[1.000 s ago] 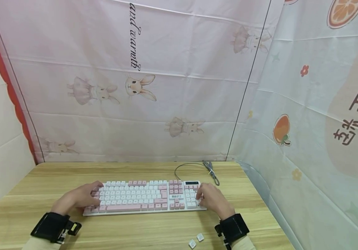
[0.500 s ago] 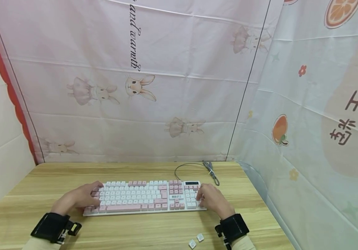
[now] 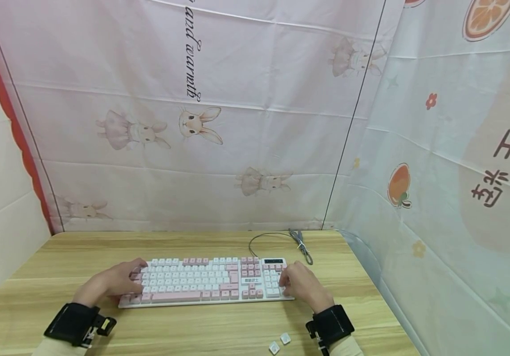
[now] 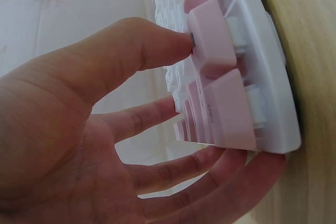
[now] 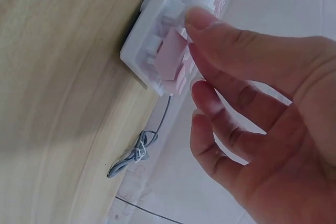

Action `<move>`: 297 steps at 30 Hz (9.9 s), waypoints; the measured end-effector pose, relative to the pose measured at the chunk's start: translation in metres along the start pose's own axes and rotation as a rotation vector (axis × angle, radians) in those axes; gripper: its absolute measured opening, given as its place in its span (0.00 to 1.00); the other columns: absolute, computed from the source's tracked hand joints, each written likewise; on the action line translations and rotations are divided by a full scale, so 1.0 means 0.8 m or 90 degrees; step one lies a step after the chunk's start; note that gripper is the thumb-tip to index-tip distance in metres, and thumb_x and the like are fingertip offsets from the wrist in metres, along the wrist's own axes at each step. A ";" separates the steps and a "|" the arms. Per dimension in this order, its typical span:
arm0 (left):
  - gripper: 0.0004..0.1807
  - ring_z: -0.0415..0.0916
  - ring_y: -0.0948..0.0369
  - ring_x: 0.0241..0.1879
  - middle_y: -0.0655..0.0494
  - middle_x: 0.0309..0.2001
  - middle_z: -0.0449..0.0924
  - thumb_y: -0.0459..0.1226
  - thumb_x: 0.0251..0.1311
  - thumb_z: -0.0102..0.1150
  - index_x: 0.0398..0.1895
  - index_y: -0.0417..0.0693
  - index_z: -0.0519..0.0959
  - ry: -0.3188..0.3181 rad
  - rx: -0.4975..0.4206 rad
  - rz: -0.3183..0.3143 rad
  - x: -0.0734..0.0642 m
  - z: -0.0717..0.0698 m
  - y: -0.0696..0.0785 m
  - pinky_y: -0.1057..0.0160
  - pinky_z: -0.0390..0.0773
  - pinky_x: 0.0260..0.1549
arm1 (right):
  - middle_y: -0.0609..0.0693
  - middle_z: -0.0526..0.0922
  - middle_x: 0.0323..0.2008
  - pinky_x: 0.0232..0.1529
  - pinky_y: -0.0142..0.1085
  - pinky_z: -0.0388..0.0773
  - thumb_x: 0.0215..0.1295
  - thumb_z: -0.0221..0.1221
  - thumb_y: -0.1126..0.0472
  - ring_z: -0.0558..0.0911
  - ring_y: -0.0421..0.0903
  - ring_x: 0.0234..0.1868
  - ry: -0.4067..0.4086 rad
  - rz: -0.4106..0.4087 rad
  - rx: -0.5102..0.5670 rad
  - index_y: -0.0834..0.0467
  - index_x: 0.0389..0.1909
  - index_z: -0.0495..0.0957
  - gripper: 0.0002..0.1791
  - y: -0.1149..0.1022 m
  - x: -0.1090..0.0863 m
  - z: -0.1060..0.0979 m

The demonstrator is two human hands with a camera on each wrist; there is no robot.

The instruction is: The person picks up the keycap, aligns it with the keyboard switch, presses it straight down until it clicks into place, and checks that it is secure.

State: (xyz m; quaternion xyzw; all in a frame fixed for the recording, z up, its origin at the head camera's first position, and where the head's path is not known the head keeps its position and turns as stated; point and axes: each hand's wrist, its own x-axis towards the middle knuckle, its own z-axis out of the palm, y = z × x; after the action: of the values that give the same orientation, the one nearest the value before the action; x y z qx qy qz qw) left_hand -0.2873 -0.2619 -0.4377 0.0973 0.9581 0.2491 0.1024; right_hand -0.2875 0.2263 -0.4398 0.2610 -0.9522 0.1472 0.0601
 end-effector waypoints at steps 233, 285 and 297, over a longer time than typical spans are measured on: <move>0.38 0.72 0.46 0.50 0.29 0.66 0.71 0.38 0.55 0.69 0.69 0.38 0.68 -0.009 -0.002 -0.037 0.004 -0.002 0.002 0.49 0.77 0.43 | 0.42 0.83 0.30 0.33 0.28 0.79 0.53 0.67 0.73 0.78 0.30 0.31 -0.143 -0.059 0.164 0.55 0.32 0.83 0.10 -0.033 -0.048 -0.007; 0.38 0.72 0.47 0.50 0.30 0.67 0.72 0.38 0.55 0.70 0.69 0.39 0.68 -0.009 -0.009 -0.045 0.003 0.001 0.005 0.48 0.76 0.47 | 0.51 0.87 0.33 0.32 0.28 0.78 0.57 0.71 0.70 0.77 0.30 0.30 0.096 -0.085 0.116 0.62 0.38 0.88 0.08 0.010 -0.017 0.001; 0.37 0.72 0.48 0.51 0.30 0.67 0.72 0.37 0.55 0.69 0.69 0.39 0.69 -0.008 -0.014 -0.046 -0.002 -0.002 0.010 0.48 0.77 0.47 | 0.52 0.85 0.37 0.37 0.32 0.81 0.58 0.67 0.77 0.83 0.41 0.35 0.095 -0.041 0.067 0.65 0.41 0.88 0.11 0.018 0.000 0.007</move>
State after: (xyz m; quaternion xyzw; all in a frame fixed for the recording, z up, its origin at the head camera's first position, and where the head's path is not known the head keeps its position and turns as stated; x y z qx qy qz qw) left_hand -0.2854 -0.2560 -0.4322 0.0631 0.9577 0.2548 0.1181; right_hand -0.2950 0.2367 -0.4490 0.2826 -0.9272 0.2137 0.1216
